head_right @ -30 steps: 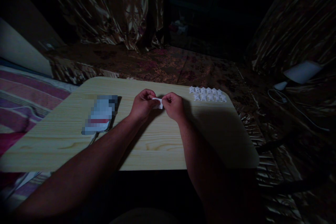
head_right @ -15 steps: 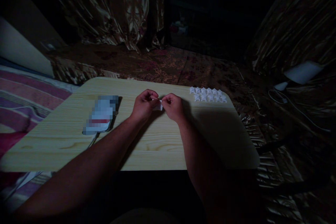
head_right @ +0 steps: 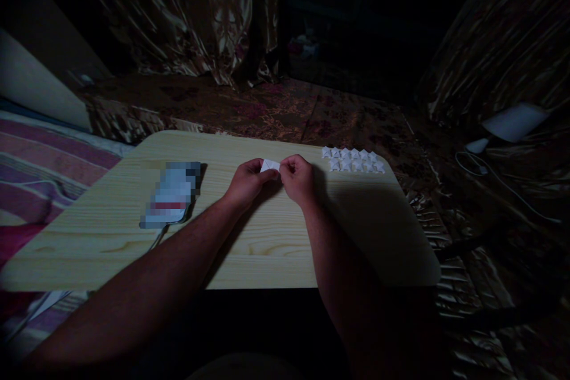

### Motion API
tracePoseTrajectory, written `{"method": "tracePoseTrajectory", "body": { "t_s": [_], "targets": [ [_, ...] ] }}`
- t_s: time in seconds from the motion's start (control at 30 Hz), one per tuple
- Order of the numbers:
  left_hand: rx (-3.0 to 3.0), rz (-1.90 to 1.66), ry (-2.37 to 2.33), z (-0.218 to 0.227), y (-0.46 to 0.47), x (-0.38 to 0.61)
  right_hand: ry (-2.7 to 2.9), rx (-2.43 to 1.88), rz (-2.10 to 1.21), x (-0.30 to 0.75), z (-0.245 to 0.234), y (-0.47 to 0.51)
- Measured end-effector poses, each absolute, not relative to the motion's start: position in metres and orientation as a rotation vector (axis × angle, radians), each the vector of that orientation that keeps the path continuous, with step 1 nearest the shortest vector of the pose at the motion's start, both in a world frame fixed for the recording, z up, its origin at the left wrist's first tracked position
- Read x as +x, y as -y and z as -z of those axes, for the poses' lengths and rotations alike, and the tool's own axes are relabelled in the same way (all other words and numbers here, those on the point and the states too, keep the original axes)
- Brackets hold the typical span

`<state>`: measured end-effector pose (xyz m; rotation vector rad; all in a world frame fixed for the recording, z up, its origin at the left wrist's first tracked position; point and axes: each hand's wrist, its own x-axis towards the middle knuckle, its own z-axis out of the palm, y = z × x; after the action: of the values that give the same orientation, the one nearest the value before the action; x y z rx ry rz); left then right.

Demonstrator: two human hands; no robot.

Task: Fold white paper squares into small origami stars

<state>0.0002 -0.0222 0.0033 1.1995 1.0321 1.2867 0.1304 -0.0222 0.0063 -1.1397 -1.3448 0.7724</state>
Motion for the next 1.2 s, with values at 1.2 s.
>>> {"method": "tracePoseTrajectory", "body": {
  "t_s": [1.2],
  "targets": [
    [0.967, -1.327, -0.827, -0.01, 0.02, -0.002, 1.405, -1.149, -1.006, 0.131, -0.016, 0.03]
  ]
}}
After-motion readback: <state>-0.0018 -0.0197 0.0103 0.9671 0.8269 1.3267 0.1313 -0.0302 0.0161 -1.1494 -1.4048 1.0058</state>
